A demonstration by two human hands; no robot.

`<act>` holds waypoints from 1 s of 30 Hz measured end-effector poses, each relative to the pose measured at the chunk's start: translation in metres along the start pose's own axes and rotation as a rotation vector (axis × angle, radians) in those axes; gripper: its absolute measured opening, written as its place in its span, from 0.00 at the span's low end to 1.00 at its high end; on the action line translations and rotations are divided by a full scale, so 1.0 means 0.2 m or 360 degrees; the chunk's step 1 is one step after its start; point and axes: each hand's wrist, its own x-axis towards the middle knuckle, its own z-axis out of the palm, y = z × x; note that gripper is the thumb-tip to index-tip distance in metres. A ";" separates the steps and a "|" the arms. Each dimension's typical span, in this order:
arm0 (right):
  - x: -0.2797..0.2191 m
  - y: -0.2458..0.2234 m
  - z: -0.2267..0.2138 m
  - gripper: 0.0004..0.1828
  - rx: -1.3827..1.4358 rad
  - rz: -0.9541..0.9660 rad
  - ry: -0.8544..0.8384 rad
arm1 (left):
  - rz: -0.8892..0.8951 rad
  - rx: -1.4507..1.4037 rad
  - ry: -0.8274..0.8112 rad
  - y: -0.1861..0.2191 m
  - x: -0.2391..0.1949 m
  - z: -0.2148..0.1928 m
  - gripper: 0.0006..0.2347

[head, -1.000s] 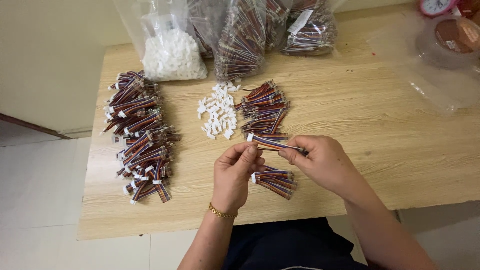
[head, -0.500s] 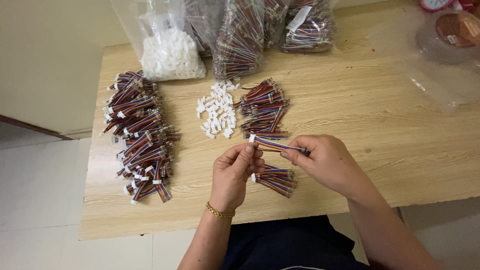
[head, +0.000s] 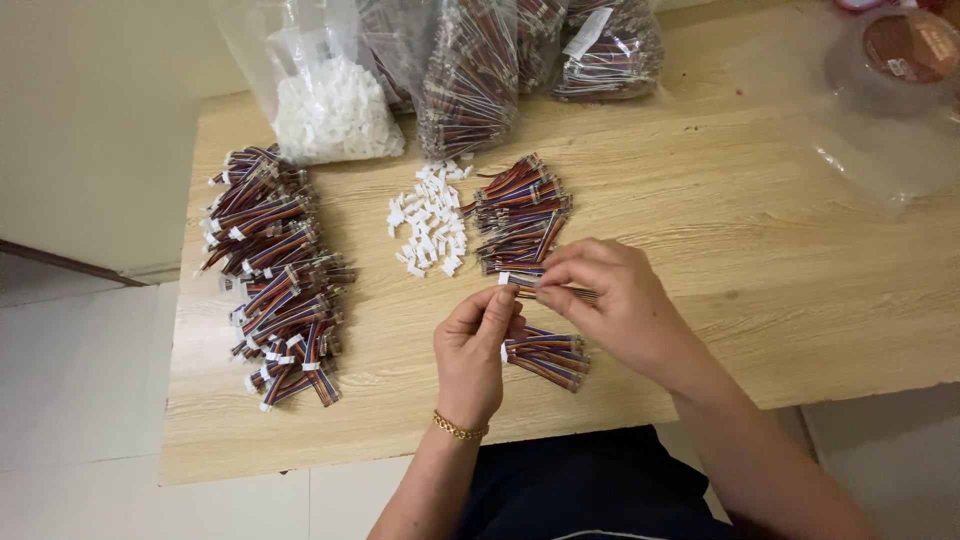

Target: Assembling ribbon cables by manually attaching plastic connectors to the ends.

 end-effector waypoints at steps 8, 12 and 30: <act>-0.01 0.08 0.09 0.06 0.0175 0.0062 -0.0053 | 0.0020 0.0102 -0.0081 -0.05 0.00 0.00 0.07; -0.02 0.08 0.06 0.06 0.0083 0.0051 -0.0060 | -0.0135 -0.0062 -0.0120 -0.05 0.00 0.00 0.08; -0.04 0.04 0.02 0.07 -0.0088 -0.0138 -0.0102 | -0.0319 -0.0107 -0.0364 -0.05 0.10 -0.09 0.11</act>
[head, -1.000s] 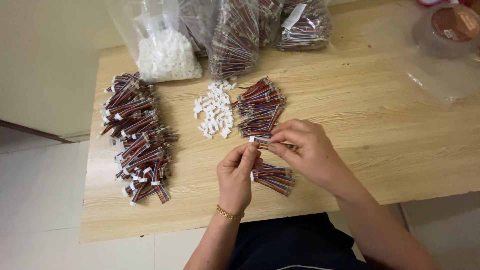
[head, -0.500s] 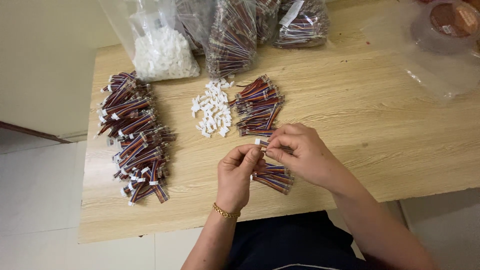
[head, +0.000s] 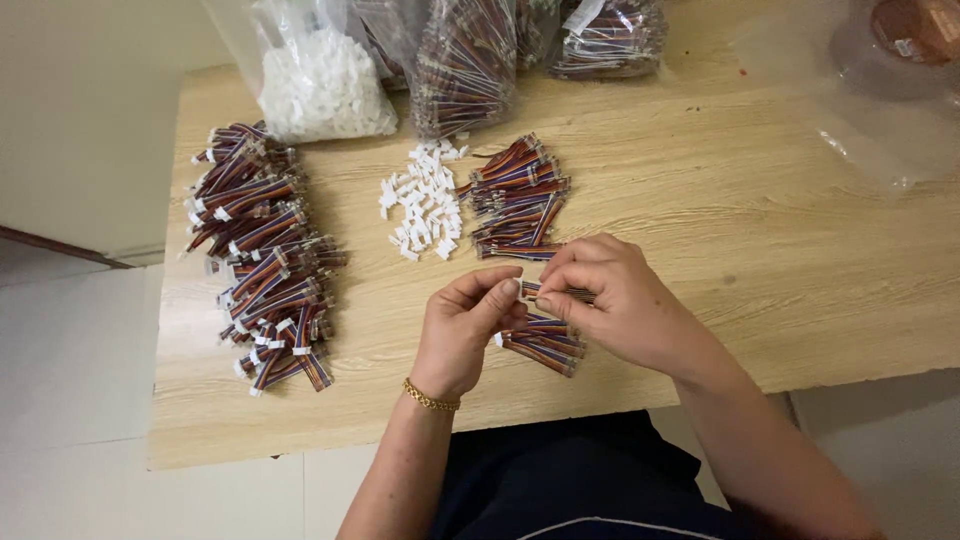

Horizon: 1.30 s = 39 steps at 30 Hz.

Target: Assembling ribbon cables by manually attaching plastic connectors to the ends.

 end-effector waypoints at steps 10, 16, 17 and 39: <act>-0.03 -0.08 -0.04 0.08 -0.0026 0.0091 -0.0209 | -0.0029 -0.0138 0.0003 0.01 -0.04 0.02 0.10; -0.03 -0.04 0.03 0.10 -0.0293 0.0273 -0.0155 | 0.0025 -0.0234 0.0019 -0.06 -0.05 0.01 0.10; -0.04 -0.04 0.03 0.10 -0.0334 0.0267 -0.0122 | 0.0028 -0.0254 0.0033 -0.05 -0.06 0.02 0.10; -0.02 0.01 0.06 0.08 -0.0458 0.0339 -0.0086 | 0.0049 -0.0259 0.0069 -0.10 -0.06 0.00 0.10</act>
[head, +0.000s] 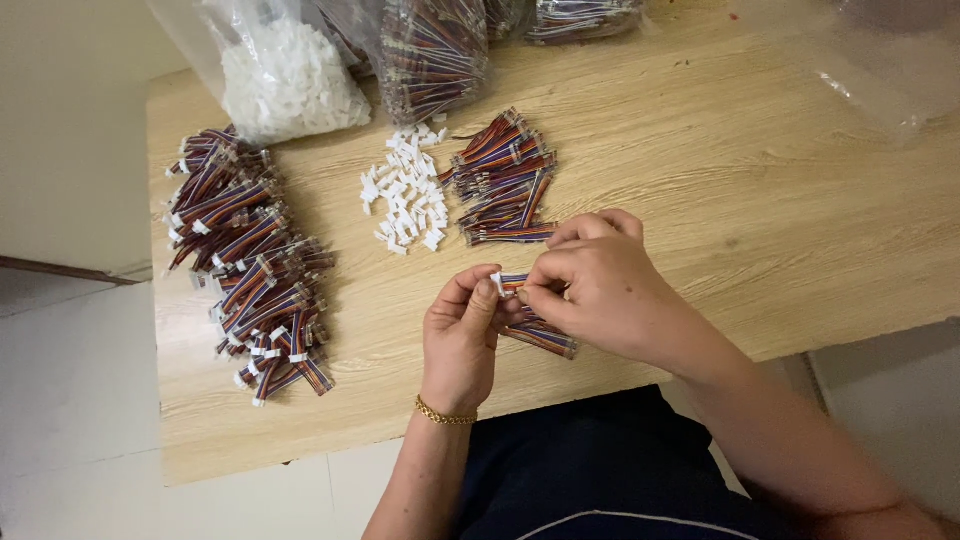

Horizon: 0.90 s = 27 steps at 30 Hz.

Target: Assembling ribbon cables by manually attaching plastic connectors to the ends.

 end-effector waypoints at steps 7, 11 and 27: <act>0.01 0.03 0.04 0.10 0.0028 0.0059 0.0004 | 0.0070 0.0102 0.0023 0.01 -0.01 0.01 0.10; 0.01 0.04 0.06 0.09 -0.0013 0.0049 0.0043 | 0.0093 0.0123 0.0039 0.00 0.00 0.00 0.09; 0.00 0.05 0.06 0.08 -0.0106 -0.0040 0.0096 | -0.0060 -0.0042 0.0066 0.04 -0.01 0.05 0.09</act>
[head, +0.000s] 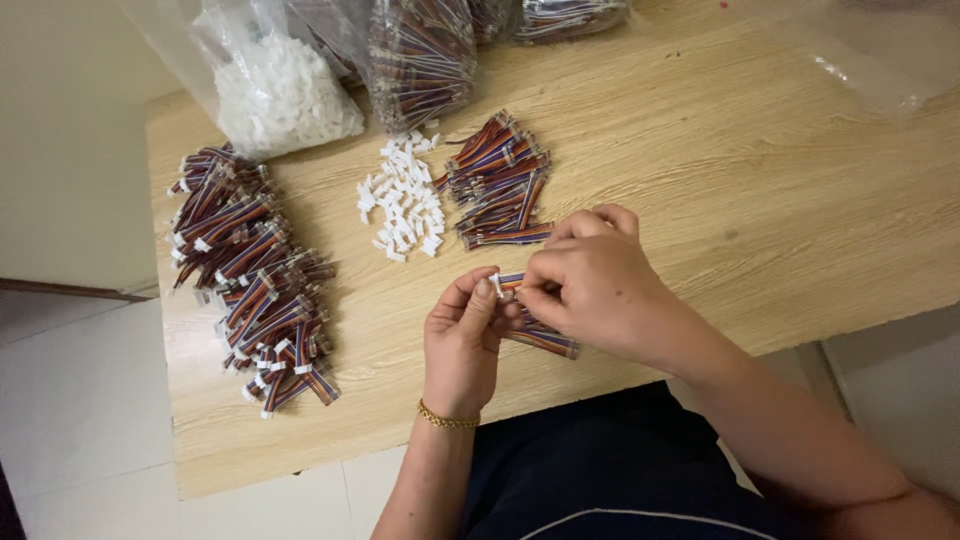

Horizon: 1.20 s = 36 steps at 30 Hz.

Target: Assembling ribbon cables by manually attaching plastic connectors to the ends.

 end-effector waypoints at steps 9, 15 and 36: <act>0.00 0.01 -0.02 0.08 0.0112 0.0025 -0.0057 | 0.0065 0.0219 -0.0017 -0.03 0.02 -0.04 0.10; -0.01 0.05 0.04 0.08 -0.0053 -0.0025 0.0064 | -0.0100 -0.0026 -0.0027 -0.01 0.01 0.00 0.10; -0.09 0.16 -0.10 0.11 0.0157 0.0081 -0.0008 | -0.0170 0.0116 -0.0089 -0.07 0.03 0.13 0.12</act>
